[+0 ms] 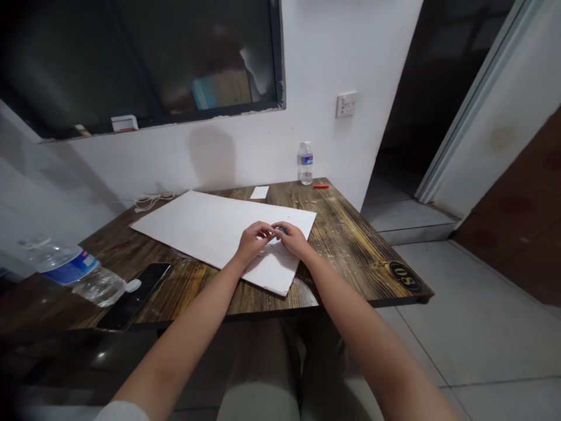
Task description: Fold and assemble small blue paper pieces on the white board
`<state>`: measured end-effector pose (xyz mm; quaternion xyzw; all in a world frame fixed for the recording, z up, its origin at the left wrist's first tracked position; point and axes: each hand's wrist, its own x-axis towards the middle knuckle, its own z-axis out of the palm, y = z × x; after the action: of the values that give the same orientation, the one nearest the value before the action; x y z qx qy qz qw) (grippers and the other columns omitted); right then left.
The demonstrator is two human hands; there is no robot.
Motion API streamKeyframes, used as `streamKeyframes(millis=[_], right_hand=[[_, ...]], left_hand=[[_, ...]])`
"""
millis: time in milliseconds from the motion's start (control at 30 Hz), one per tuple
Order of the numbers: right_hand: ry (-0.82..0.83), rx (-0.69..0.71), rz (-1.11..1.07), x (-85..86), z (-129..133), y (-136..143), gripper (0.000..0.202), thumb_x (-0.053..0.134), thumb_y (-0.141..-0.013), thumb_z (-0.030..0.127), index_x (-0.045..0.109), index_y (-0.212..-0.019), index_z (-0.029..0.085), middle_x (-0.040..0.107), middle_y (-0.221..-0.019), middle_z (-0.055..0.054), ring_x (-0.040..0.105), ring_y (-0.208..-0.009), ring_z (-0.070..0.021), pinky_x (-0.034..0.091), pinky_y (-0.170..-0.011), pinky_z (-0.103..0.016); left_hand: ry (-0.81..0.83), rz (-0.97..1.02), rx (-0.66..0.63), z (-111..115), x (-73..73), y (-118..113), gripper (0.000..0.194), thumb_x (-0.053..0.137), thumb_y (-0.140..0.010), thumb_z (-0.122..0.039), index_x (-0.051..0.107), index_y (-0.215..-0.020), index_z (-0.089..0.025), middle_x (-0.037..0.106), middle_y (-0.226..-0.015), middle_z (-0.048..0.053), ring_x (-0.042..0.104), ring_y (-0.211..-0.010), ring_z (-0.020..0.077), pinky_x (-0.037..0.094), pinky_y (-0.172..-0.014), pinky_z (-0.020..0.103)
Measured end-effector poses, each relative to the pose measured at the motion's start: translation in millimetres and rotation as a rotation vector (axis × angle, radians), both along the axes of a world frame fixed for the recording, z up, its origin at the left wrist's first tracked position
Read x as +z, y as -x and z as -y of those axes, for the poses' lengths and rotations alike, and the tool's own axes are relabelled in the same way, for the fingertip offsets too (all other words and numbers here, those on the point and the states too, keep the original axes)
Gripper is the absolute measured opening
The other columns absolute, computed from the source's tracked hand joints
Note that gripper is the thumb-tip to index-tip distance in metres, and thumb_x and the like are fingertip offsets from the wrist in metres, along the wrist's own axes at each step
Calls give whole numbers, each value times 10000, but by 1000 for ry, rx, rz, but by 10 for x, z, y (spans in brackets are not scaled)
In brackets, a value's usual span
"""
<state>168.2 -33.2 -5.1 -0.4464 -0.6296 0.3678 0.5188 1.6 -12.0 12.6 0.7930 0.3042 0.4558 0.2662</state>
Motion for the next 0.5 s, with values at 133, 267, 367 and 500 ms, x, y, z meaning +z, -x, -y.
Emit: streamKeyframes(millis=[133,267,367,500], right_hand=[[-47,5,-24,-61,-34,2,419,602,-775,413,562,-1131,197,566,-699,49,488,-521,-105,421,-539,-255],[-47,8,-77,-89,-49,0,456,620,-759,400,492,-1155,214,563,-721,63,491,-522,-102,429,-548,-257],[-44,13,-72,-82,-42,2,441,621,-750,401,489,-1127,214,566,-719,64,500,-527,-103,433,-554,-261],[-38,-15,-60,-76,-46,7,444,621,-741,423,500,-1114,214,578,-706,58,513,-546,-111,439,-563,-266]], left_hand=[[61,-8,59,-31,-19,0,271,702,-776,-366,648,-970,-184,651,-1035,64,625,-762,117,472,-610,214],[166,-40,36,-48,-55,3,385,691,-777,-384,641,-1106,-190,656,-992,55,603,-742,119,466,-616,220],[197,-54,-22,-45,-66,8,383,663,-799,-387,663,-1128,-191,635,-821,15,555,-661,107,440,-609,226],[188,-25,-10,-44,-67,15,334,677,-779,-383,694,-1041,-177,575,-699,-17,509,-629,104,406,-597,227]])
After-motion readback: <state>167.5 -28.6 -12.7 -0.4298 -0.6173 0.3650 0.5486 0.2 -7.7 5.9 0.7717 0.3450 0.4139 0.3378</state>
